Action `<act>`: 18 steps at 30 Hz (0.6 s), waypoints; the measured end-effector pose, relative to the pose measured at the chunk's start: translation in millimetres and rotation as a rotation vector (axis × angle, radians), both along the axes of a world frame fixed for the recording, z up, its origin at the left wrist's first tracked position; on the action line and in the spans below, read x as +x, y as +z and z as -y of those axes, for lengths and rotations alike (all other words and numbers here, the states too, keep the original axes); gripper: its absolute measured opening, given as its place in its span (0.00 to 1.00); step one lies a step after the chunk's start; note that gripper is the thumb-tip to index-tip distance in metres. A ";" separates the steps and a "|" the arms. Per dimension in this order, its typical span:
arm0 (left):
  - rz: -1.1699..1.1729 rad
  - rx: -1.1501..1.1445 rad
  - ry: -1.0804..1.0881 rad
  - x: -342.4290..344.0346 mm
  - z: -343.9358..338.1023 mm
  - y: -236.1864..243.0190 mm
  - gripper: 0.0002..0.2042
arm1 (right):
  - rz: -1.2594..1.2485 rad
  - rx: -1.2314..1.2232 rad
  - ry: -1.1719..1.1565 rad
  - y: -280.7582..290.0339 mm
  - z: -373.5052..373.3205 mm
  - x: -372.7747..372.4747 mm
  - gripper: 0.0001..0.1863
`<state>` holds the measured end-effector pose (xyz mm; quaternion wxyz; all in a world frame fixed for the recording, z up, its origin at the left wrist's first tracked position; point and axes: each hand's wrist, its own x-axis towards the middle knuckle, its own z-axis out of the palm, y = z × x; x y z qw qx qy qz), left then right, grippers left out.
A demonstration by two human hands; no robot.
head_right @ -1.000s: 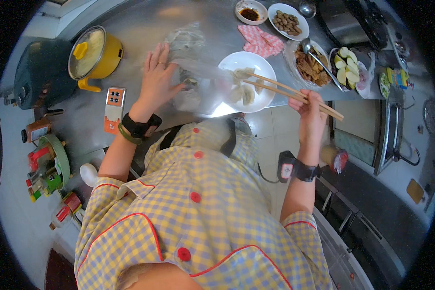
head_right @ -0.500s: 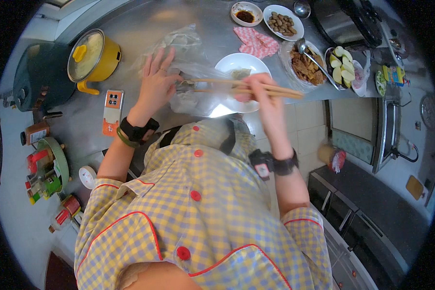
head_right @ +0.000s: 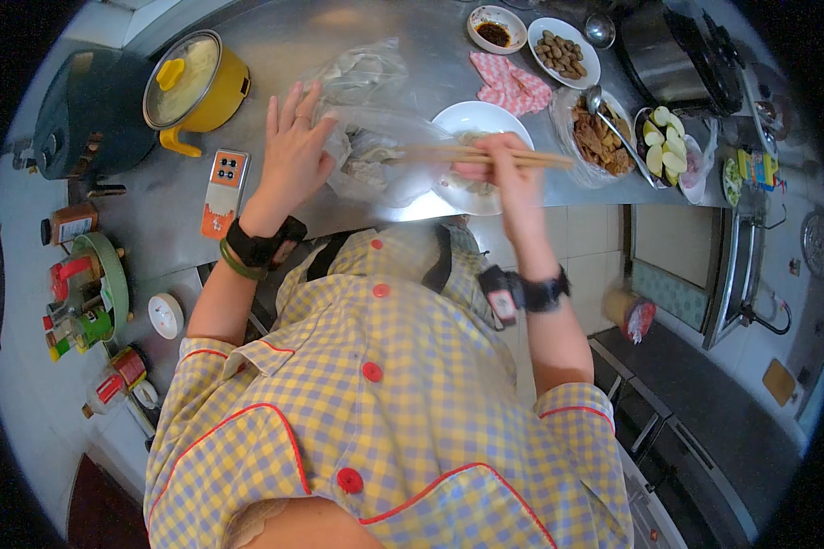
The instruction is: The person transfers dumplings from a plastic bag into a white bowl using chopsticks and hands. The person handles the dumplings one by one, placing them into the bowl.
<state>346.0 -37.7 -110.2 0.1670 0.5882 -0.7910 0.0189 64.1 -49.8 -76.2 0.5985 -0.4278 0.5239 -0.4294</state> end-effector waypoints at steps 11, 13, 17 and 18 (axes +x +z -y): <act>-0.057 0.076 -0.185 -18.7 20.9 -1.6 0.10 | -0.151 -0.128 -0.344 6.9 -19.9 -103.5 0.12; -0.042 0.103 -0.204 -21.3 23.2 0.7 0.11 | -0.113 -0.122 -0.388 7.9 -14.7 -97.5 0.12; 0.029 0.049 -0.162 -22.9 29.4 -1.7 0.15 | -0.034 -0.267 -0.408 36.1 -12.5 -67.3 0.12; 0.029 0.044 -0.144 -21.6 30.8 -5.8 0.16 | 0.002 -0.297 -0.377 43.5 -12.6 -55.7 0.12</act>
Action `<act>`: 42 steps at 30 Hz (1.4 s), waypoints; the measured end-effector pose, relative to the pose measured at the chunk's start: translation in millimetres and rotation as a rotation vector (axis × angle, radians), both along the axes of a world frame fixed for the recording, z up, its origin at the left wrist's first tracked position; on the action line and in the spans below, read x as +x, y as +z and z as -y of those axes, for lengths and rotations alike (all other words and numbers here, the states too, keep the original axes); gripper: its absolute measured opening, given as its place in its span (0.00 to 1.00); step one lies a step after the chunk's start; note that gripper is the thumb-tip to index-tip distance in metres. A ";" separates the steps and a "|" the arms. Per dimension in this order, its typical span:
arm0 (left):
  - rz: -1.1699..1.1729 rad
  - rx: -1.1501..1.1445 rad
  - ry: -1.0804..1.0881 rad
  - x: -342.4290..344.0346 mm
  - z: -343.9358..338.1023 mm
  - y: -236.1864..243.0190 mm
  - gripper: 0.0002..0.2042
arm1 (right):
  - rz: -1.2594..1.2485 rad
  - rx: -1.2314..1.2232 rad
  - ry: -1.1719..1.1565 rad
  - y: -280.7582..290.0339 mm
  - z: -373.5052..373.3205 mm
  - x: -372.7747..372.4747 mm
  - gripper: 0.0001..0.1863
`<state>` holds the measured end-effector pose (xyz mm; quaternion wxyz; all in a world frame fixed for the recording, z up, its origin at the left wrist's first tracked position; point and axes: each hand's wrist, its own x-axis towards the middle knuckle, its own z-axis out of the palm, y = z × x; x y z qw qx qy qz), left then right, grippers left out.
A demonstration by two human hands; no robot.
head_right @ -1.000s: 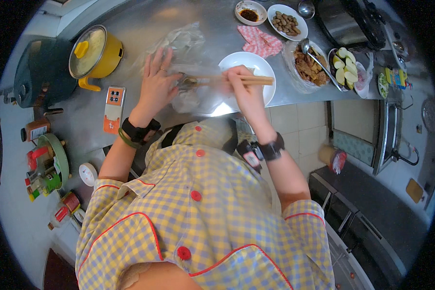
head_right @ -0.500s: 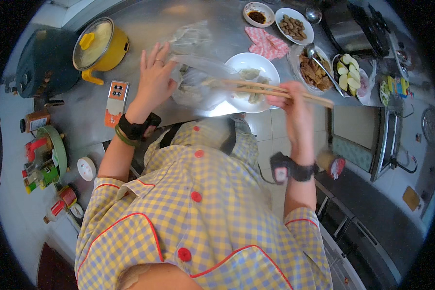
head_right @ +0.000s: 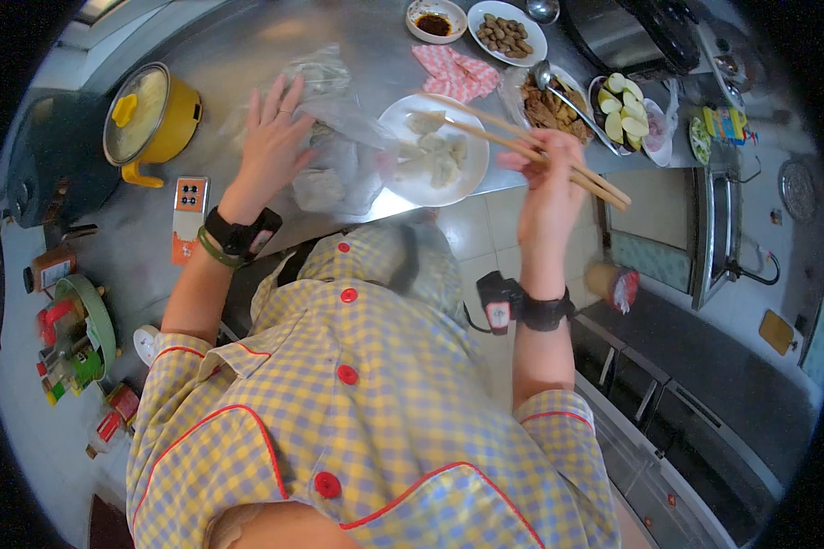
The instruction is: The person transfers dumplings from a plastic bag into a white bowl using chopsticks and hands. The person handles the dumplings one by one, placing them into the bowl.
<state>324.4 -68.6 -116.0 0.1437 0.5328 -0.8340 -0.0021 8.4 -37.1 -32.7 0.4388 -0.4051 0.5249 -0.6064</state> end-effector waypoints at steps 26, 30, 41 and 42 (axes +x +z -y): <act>0.039 -0.063 0.001 13.3 9.6 5.4 0.32 | -0.289 0.033 0.261 -69.9 26.5 102.7 0.10; 0.082 -0.089 0.000 8.9 13.9 3.3 0.30 | -0.299 0.088 0.311 -78.8 27.7 100.4 0.10; -0.042 0.090 0.044 20.2 0.6 9.5 0.28 | 0.049 0.177 0.250 -49.1 18.2 62.5 0.14; -0.006 0.120 0.056 21.2 5.6 11.8 0.28 | 0.050 0.189 0.230 -47.3 14.9 55.5 0.14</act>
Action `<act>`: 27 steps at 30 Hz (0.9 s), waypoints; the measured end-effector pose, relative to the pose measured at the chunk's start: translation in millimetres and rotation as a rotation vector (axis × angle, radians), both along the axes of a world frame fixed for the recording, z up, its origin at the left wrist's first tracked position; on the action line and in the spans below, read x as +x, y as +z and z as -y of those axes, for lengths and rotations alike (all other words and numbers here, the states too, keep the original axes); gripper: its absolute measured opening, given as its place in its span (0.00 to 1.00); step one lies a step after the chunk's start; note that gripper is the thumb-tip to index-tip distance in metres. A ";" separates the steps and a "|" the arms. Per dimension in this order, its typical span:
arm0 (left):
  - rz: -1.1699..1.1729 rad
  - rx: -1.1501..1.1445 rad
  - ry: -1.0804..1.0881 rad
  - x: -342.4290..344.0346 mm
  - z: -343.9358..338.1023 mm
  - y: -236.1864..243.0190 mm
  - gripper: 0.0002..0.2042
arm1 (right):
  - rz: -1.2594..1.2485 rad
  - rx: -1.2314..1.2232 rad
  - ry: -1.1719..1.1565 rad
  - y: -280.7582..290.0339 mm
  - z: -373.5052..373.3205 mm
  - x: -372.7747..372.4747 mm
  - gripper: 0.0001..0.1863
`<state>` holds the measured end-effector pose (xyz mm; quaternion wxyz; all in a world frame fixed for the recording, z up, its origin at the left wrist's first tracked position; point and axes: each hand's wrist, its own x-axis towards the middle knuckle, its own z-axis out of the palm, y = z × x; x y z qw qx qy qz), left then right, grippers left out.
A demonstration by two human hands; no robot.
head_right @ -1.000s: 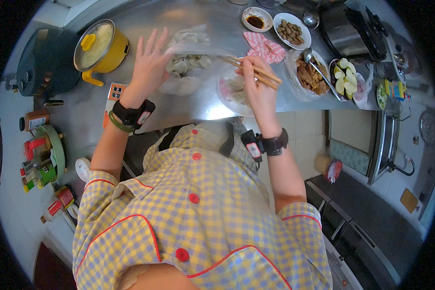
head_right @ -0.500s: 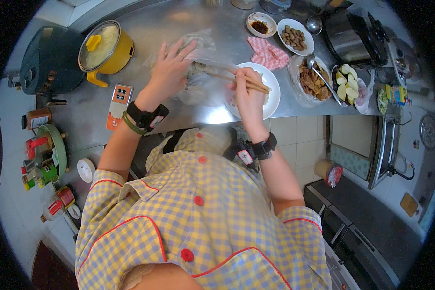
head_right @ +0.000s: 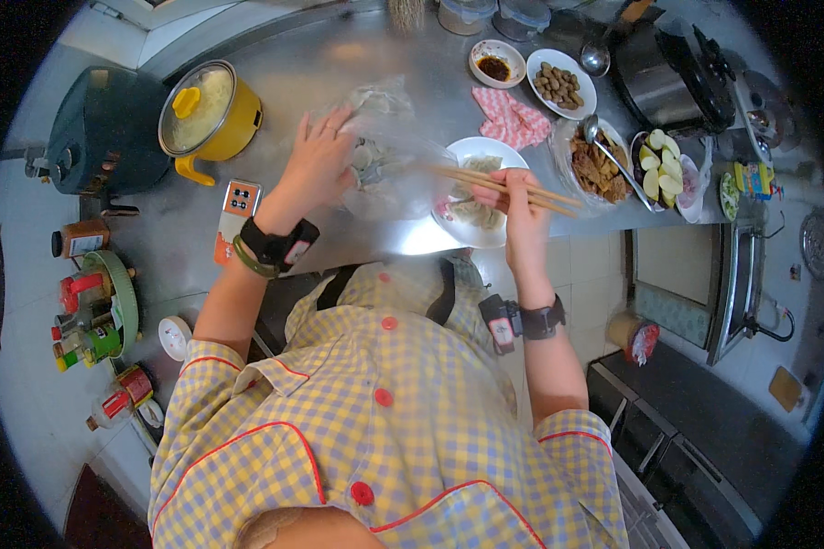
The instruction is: The person transfers dumplings from a plastic bag into a white bowl using chopsticks and hands. The person handles the dumplings one by one, placing them into the bowl.
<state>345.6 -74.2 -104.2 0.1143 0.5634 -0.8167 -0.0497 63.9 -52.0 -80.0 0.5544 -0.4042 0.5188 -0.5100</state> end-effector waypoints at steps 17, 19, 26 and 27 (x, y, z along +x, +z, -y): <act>0.022 -0.045 -0.055 -1.9 2.5 -8.1 0.22 | -0.153 0.065 0.214 -42.8 16.8 29.6 0.14; 0.008 -0.061 -0.051 -0.7 1.8 -7.6 0.22 | -0.072 0.084 0.200 -34.6 14.9 17.8 0.14; 0.026 -0.017 -0.035 8.2 3.8 -7.7 0.23 | -0.034 0.024 0.028 33.9 -25.3 -79.4 0.16; 0.046 0.006 -0.033 10.8 3.9 -3.7 0.23 | -0.066 0.022 -0.055 42.2 -32.4 -92.0 0.16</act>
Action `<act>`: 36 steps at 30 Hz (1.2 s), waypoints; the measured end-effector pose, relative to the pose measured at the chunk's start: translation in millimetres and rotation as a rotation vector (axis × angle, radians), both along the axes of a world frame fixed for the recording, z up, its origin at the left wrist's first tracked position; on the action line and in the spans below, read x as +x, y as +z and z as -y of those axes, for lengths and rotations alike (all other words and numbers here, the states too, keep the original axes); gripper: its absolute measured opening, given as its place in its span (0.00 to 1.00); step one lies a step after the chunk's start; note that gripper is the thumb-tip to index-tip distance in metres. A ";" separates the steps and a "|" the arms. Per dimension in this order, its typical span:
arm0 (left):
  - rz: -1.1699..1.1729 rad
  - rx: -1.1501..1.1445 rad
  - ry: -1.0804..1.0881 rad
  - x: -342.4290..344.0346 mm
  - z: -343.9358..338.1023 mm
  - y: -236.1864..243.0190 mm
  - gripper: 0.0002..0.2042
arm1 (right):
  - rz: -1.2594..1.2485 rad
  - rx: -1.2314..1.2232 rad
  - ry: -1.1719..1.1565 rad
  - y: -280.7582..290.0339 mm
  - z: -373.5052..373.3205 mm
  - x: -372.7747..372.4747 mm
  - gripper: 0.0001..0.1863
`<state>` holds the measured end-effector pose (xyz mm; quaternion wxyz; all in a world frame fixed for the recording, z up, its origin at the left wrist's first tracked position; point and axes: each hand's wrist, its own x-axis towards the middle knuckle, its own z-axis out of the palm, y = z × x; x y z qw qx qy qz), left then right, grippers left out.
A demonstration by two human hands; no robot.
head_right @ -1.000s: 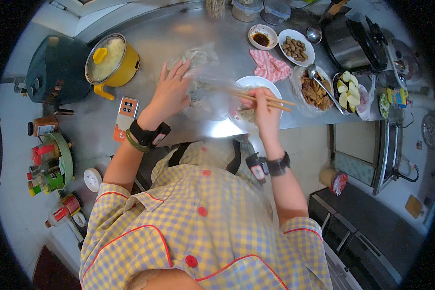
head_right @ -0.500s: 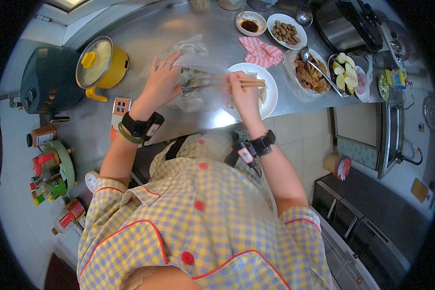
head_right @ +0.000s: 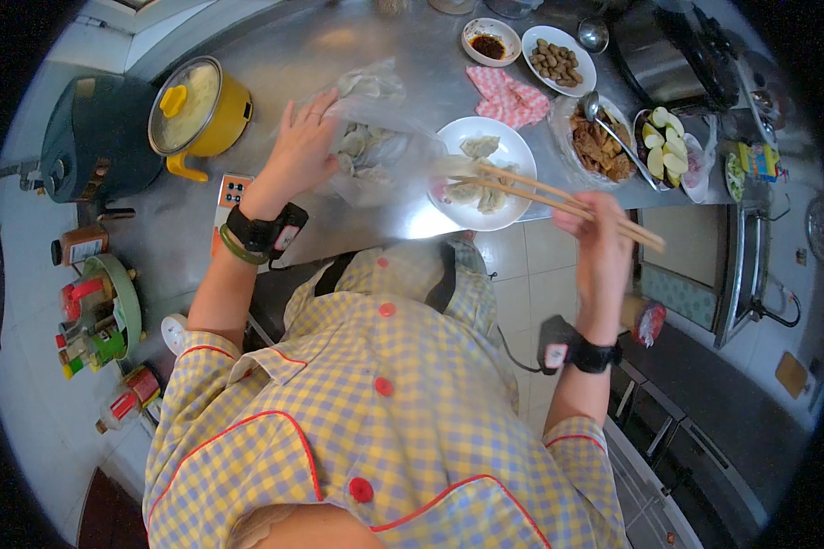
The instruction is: The person transfers dumplings from a plastic bag into a white bowl using chopsticks and hands. The person handles the dumplings one by one, placing them into the bowl.
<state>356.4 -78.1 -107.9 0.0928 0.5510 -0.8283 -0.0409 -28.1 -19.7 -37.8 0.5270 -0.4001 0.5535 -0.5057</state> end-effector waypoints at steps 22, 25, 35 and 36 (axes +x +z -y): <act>0.215 -0.087 0.030 17.0 -19.1 34.8 0.36 | -0.029 -0.078 0.372 -53.5 76.2 171.5 0.14; 0.241 0.005 0.044 19.1 -24.5 42.3 0.35 | -0.084 -0.065 0.422 -55.8 79.0 162.5 0.15; 0.242 -0.107 0.027 15.6 -20.9 36.6 0.34 | 0.121 -0.075 0.297 -48.7 77.5 167.9 0.14; 0.238 -0.121 0.023 15.0 -20.4 39.4 0.34 | 0.162 -0.050 0.281 -47.7 76.0 172.9 0.14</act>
